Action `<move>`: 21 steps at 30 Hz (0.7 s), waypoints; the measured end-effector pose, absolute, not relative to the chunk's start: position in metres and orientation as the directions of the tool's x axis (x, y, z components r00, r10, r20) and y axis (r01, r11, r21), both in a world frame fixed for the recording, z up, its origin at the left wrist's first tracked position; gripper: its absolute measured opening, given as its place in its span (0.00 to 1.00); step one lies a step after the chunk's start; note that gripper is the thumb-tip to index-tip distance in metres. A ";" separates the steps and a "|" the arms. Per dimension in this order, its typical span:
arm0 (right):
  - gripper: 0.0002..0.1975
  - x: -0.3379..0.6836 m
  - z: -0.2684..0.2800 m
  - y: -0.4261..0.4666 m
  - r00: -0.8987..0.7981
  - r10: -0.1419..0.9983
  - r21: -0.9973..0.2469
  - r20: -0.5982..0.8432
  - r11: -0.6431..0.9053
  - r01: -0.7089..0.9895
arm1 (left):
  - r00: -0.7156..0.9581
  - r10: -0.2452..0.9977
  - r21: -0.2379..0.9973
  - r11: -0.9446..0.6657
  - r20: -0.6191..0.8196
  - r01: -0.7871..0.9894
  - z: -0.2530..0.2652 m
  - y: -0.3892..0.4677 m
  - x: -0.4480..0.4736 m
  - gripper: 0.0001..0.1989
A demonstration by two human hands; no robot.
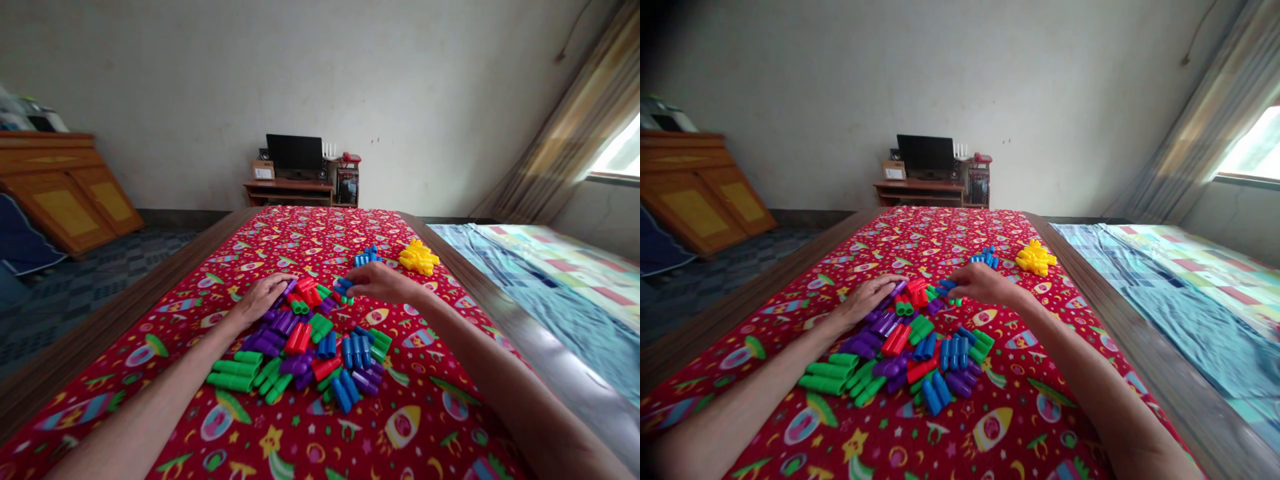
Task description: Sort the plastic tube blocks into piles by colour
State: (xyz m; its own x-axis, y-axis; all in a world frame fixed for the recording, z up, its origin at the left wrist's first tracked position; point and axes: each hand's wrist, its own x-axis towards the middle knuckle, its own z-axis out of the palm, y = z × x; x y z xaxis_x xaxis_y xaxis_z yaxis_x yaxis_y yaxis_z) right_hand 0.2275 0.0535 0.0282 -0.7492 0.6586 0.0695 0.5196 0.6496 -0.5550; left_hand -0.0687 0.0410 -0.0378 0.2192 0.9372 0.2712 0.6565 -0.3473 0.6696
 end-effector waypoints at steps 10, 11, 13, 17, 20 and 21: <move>0.11 0.286 -0.014 0.113 -0.063 0.940 -0.504 0.335 0.236 0.831 | 0.207 0.938 0.680 -0.344 0.277 0.647 -0.039 0.042 -0.070 0.28; 0.11 0.287 -0.015 0.116 -0.035 0.935 -0.516 0.352 0.225 0.827 | 0.207 0.938 0.678 -0.344 0.278 0.650 -0.039 0.042 -0.070 0.29; 0.12 0.285 -0.017 0.121 -0.004 0.926 -0.511 0.378 0.213 0.833 | 0.209 0.936 0.672 -0.348 0.282 0.653 -0.039 0.043 -0.071 0.29; 0.13 0.279 -0.020 0.124 -0.069 0.934 -0.376 0.350 0.207 0.903 | 0.215 0.934 0.664 -0.354 0.285 0.658 -0.041 0.044 -0.072 0.28; 0.15 0.276 -0.023 0.122 -0.133 0.945 -0.316 0.298 0.230 0.921 | 0.214 0.934 0.659 -0.353 0.285 0.664 -0.041 0.044 -0.072 0.28; 0.15 0.277 -0.022 0.121 -0.133 0.946 -0.310 0.294 0.226 0.924 | 0.215 0.934 0.658 -0.354 0.285 0.665 -0.041 0.044 -0.072 0.28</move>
State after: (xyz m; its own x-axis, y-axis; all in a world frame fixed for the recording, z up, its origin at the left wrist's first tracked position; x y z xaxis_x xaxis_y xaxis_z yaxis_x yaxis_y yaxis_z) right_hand 0.2766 0.1206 -0.0224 -0.1331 0.9464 0.2943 0.9235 0.2262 -0.3098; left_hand -0.0715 0.0436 -0.0410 0.2151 0.9341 0.2850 0.6648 -0.3538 0.6579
